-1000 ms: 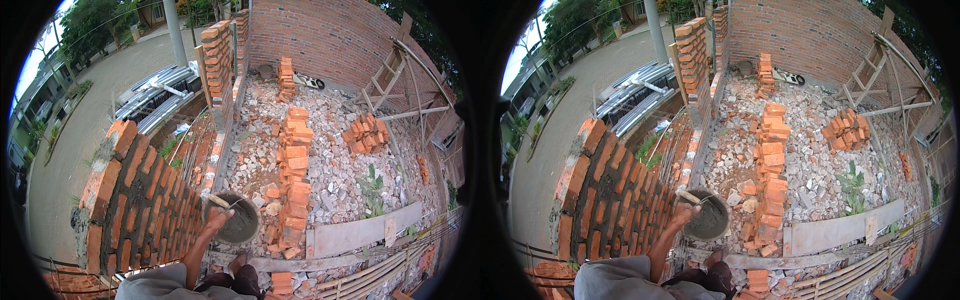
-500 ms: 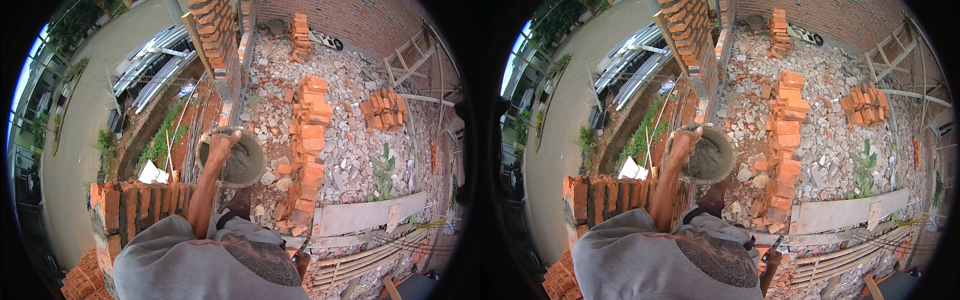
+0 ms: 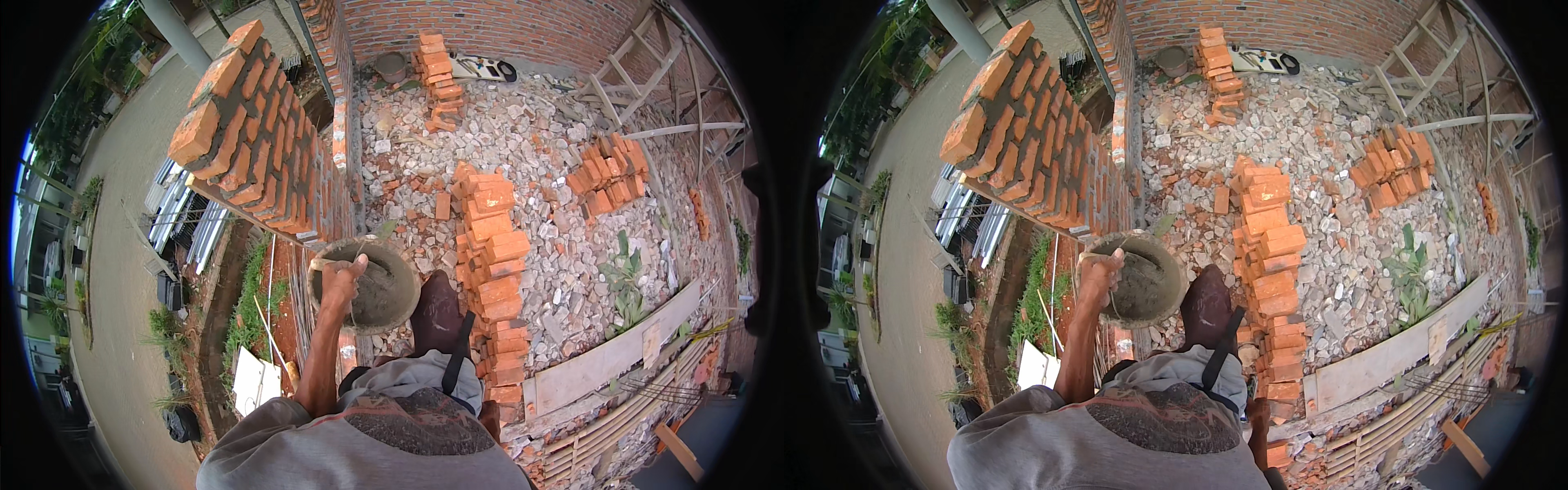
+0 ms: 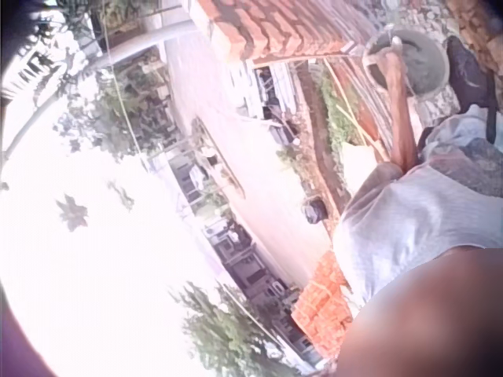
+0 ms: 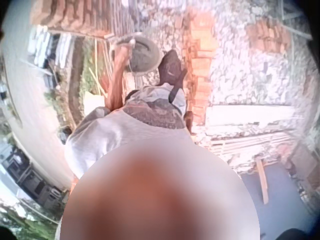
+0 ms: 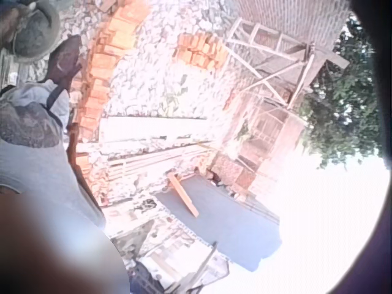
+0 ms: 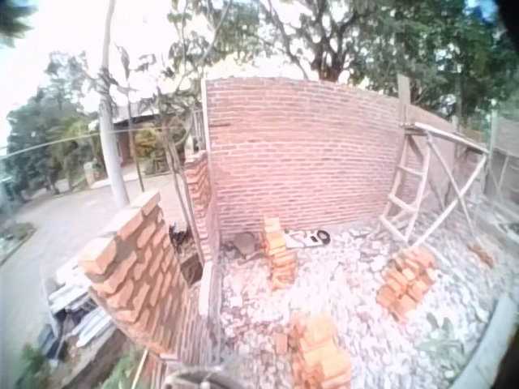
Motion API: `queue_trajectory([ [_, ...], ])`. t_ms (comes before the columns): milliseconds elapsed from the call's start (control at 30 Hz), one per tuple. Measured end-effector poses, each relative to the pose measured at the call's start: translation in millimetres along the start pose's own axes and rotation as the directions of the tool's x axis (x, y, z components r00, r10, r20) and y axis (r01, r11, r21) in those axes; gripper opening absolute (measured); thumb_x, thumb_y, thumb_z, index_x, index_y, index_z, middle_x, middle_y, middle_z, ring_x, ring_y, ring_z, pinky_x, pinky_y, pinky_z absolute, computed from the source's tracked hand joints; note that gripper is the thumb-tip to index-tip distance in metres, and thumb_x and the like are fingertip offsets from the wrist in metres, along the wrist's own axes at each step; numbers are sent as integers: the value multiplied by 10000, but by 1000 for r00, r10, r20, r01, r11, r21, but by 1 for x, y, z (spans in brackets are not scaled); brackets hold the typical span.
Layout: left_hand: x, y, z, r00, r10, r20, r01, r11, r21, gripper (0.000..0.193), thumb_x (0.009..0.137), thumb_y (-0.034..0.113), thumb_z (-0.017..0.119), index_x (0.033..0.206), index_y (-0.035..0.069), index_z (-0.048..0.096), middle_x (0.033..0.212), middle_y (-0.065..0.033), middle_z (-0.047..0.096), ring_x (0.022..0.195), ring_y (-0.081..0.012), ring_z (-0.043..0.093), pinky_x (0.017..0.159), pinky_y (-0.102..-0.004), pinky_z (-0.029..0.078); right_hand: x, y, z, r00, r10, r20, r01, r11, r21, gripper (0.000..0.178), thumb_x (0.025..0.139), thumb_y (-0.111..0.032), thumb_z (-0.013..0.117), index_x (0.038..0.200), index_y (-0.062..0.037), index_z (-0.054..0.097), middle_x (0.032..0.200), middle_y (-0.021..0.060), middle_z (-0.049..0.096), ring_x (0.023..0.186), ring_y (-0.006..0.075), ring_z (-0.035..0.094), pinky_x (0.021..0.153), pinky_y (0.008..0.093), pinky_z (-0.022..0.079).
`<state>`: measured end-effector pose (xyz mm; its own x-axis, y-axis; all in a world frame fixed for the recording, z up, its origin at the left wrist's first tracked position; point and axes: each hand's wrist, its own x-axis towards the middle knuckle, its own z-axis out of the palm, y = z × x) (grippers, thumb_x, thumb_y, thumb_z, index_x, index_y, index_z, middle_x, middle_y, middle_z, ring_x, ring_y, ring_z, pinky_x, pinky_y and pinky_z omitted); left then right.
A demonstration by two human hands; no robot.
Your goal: The person measures a brick wall with a tape measure and marks it with a marker. They then use a spirit level to check alignment and tie a string to a metal post to create a reference line.
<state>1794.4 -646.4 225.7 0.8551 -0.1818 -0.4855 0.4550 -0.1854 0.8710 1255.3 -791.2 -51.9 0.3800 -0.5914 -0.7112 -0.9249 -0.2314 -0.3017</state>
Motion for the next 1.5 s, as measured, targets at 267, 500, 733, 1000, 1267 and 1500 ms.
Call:
queue_trajectory([
  [267, 189, 101, 34, 996, 86, 35, -83, 992, -96, 349, 921, 295, 691, 862, -50, 685, 582, 38, 431, 461, -90, 400, 437, -313, 337, 149, -186, -128, 963, 182, -197, -172, 983, 65, 602, 736, -509, 750, 989, 20, 613, 945, 280, 694, 943, 405, 690, 840, 473, 534],
  [500, 368, 190, 87, 996, -55, -68, 45, 989, -143, 312, 975, 261, 623, 923, -46, 641, 634, 9, 482, 522, -132, 429, 490, -371, 361, 302, -340, -307, 880, 328, -344, -252, 936, 247, 608, 792, -470, 727, 1040, 74, 612, 986, 288, 678, 919, 423, 668, 808, 494, 517],
  [733, 506, 258, 135, 984, 19, -178, -29, 998, -55, 342, 958, 299, 652, 960, -41, 615, 613, 37, 422, 530, -128, 390, 503, -361, 329, 429, -465, -402, 883, 183, -432, 36, 892, 451, 542, 798, -407, 737, 1042, 64, 627, 964, 305, 671, 916, 471, 642, 814, 503, 494],
  [1000, 703, 306, 190, 952, -115, -282, 84, 989, -120, 349, 936, 312, 629, 912, -35, 602, 593, 21, 374, 499, -141, 380, 492, -356, 337, 543, -530, -436, 878, 259, -402, -149, 948, 283, 619, 771, -436, 792, 1055, 93, 642, 939, 285, 685, 888, 394, 667, 799, 455, 513],
  [1267, 847, 261, 225, 947, -218, -237, 150, 949, -276, 215, 876, 239, 699, 821, 86, 558, 594, 17, 387, 459, -128, 414, 468, -340, 359, 657, -622, -514, 870, 487, -76, -468, 864, 185, 587, 759, -461, 798, 962, 75, 672, 987, 258, 694, 910, 405, 665, 799, 497, 504],
  [1500, 899, 303, 261, 942, -237, -237, 146, 927, -346, 203, 922, 200, 642, 867, 27, 549, 651, -12, 378, 571, -164, 417, 562, -392, 404, 814, -705, -609, 898, 362, -248, -299, 919, 258, 666, 739, -504, 766, 1068, 65, 659, 979, 274, 701, 931, 405, 684, 830, 467, 520],
])
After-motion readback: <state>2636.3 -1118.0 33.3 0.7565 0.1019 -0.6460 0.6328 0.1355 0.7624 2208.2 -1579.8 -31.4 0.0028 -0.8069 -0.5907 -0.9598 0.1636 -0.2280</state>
